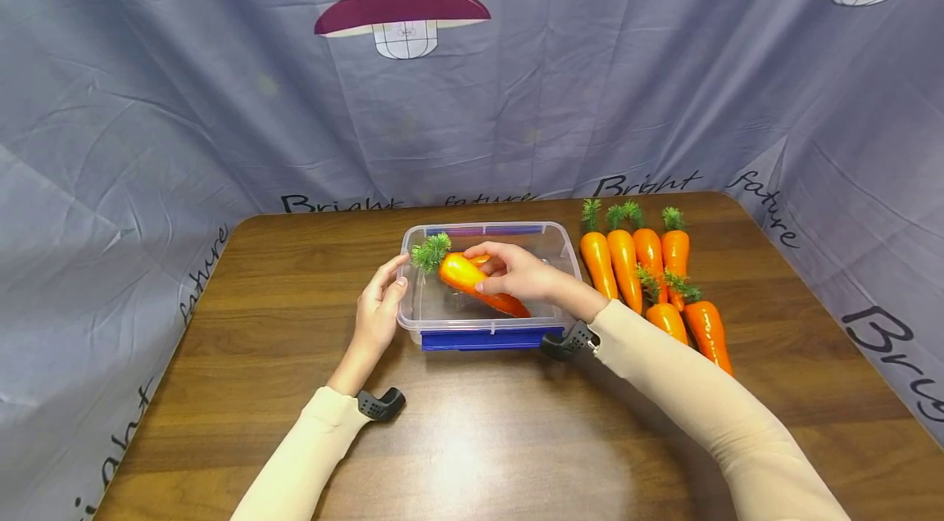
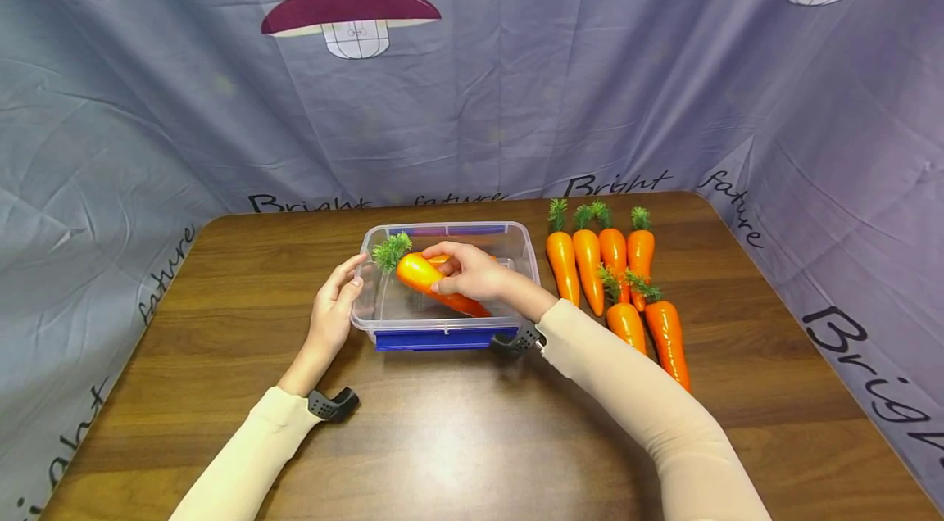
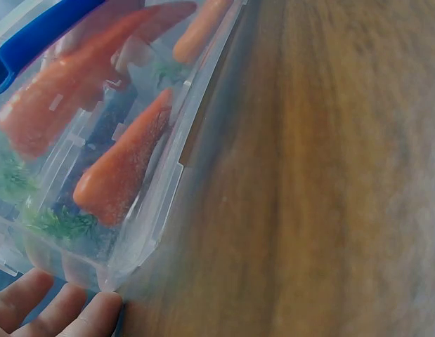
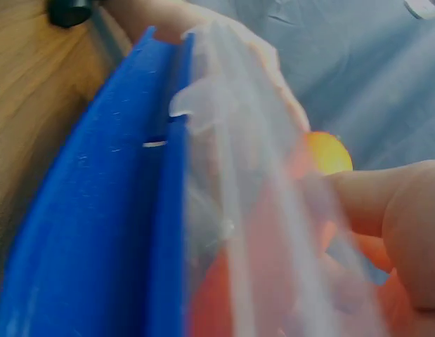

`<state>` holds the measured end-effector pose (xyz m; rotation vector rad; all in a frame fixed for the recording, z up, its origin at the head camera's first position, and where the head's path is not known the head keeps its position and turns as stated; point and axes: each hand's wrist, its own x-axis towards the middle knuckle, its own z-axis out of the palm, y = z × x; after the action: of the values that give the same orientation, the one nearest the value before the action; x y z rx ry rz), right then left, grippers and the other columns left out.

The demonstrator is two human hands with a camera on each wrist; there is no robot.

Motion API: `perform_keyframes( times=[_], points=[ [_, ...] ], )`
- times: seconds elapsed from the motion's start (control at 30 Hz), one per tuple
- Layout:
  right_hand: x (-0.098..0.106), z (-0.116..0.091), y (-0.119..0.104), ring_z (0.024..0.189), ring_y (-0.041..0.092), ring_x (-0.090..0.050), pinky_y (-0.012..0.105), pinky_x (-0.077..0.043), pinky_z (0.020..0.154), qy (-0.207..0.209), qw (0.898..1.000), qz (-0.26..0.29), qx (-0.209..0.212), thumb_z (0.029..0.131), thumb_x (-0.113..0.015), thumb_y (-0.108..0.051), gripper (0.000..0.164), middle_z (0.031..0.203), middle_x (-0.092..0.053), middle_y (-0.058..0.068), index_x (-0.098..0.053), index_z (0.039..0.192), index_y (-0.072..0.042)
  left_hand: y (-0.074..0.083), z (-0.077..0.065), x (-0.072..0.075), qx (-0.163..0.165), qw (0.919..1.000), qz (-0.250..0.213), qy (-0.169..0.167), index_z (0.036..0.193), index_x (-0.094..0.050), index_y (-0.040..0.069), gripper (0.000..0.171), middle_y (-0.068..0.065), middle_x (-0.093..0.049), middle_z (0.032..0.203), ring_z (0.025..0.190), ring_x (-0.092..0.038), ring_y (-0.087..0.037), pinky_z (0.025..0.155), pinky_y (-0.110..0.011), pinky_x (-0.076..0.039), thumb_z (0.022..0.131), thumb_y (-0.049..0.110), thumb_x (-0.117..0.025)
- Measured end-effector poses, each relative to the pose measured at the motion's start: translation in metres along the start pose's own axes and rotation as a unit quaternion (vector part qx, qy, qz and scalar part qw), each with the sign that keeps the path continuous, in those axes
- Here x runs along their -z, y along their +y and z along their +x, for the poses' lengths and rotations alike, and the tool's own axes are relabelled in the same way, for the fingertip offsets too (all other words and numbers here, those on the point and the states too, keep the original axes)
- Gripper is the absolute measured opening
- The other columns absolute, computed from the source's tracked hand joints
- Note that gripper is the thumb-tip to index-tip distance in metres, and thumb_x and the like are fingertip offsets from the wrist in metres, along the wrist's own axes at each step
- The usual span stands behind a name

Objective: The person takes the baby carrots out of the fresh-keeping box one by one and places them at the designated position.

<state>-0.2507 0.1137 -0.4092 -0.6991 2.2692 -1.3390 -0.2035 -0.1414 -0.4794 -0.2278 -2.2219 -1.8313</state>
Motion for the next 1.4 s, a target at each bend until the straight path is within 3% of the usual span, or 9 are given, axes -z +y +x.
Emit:
perform_keyframes(
  times=[0.27,0.37,0.53,0.67,0.9,1.2,1.4],
  points=[
    [0.02,-0.006,-0.007,0.094,0.016,-0.068,0.029,-0.059,0.079,0.019,0.997,0.078,0.012,0.094,-0.062,0.004,0.064,0.126,-0.064,0.032,-0.038,0.153,-0.001,-0.001,0.0,0.001,-0.001,1.0,-0.001,-0.002,0.142,-0.057,0.004,0.04,-0.017,-0.058,0.148,0.126,-0.059,-0.043,0.097,-0.012,-0.045,0.103,0.006,-0.048],
    [0.029,-0.009,-0.011,0.092,0.014,-0.069,0.031,-0.06,0.076,0.037,0.992,0.119,0.009,0.095,-0.061,0.004,0.068,0.122,-0.065,0.027,-0.033,0.156,-0.005,0.0,-0.001,0.0,-0.001,1.0,0.0,-0.002,0.142,-0.057,0.004,0.04,-0.017,-0.057,0.148,0.127,-0.059,-0.042,0.097,-0.011,-0.044,0.103,0.006,-0.048],
    [0.047,-0.02,-0.015,0.088,0.014,-0.07,0.035,-0.062,0.072,0.07,0.974,0.216,0.003,0.097,-0.057,0.005,0.071,0.105,-0.067,0.004,-0.025,0.158,-0.012,0.001,-0.001,-0.002,-0.002,1.0,0.001,-0.003,0.142,-0.057,0.004,0.04,-0.017,-0.058,0.148,0.128,-0.058,-0.043,0.098,-0.012,-0.044,0.103,0.006,-0.048],
    [0.062,-0.036,-0.013,0.089,0.016,-0.069,0.037,-0.063,0.071,0.089,0.958,0.272,0.003,0.097,-0.053,0.005,0.068,0.102,-0.066,0.0,-0.028,0.155,-0.018,0.0,-0.001,-0.003,-0.003,1.0,0.004,-0.007,0.143,-0.056,0.003,0.04,-0.018,-0.057,0.148,0.127,-0.058,-0.044,0.099,-0.012,-0.044,0.104,0.006,-0.047],
    [0.085,-0.065,-0.005,0.086,0.015,-0.069,0.034,-0.062,0.067,0.092,0.947,0.307,0.029,0.096,-0.051,0.008,0.054,0.105,-0.066,0.002,-0.041,0.138,-0.024,0.001,-0.001,-0.001,-0.007,1.0,0.0,-0.002,0.142,-0.056,0.003,0.04,-0.018,-0.058,0.146,0.122,-0.06,-0.044,0.096,-0.013,-0.046,0.103,0.005,-0.048],
    [0.115,-0.12,0.011,0.082,0.01,-0.063,0.018,-0.051,0.061,0.081,0.945,0.313,0.05,0.096,-0.049,0.013,0.053,0.111,-0.064,-0.001,-0.046,0.135,-0.024,-0.001,-0.001,-0.004,-0.006,0.9999,-0.011,-0.006,0.142,-0.056,0.001,0.041,-0.019,-0.058,0.147,0.125,-0.059,-0.042,0.097,-0.012,-0.047,0.102,0.003,-0.047],
    [0.136,-0.162,0.037,0.093,0.013,-0.07,0.027,-0.061,0.071,0.086,0.938,0.328,0.074,0.099,-0.044,0.015,0.055,0.118,-0.067,0.001,-0.044,0.141,-0.021,-0.002,-0.002,-0.003,-0.009,0.9997,-0.019,-0.008,0.142,-0.055,0.0,0.04,-0.02,-0.056,0.148,0.134,-0.054,-0.041,0.098,-0.008,-0.045,0.103,0.003,-0.047]
  ],
)
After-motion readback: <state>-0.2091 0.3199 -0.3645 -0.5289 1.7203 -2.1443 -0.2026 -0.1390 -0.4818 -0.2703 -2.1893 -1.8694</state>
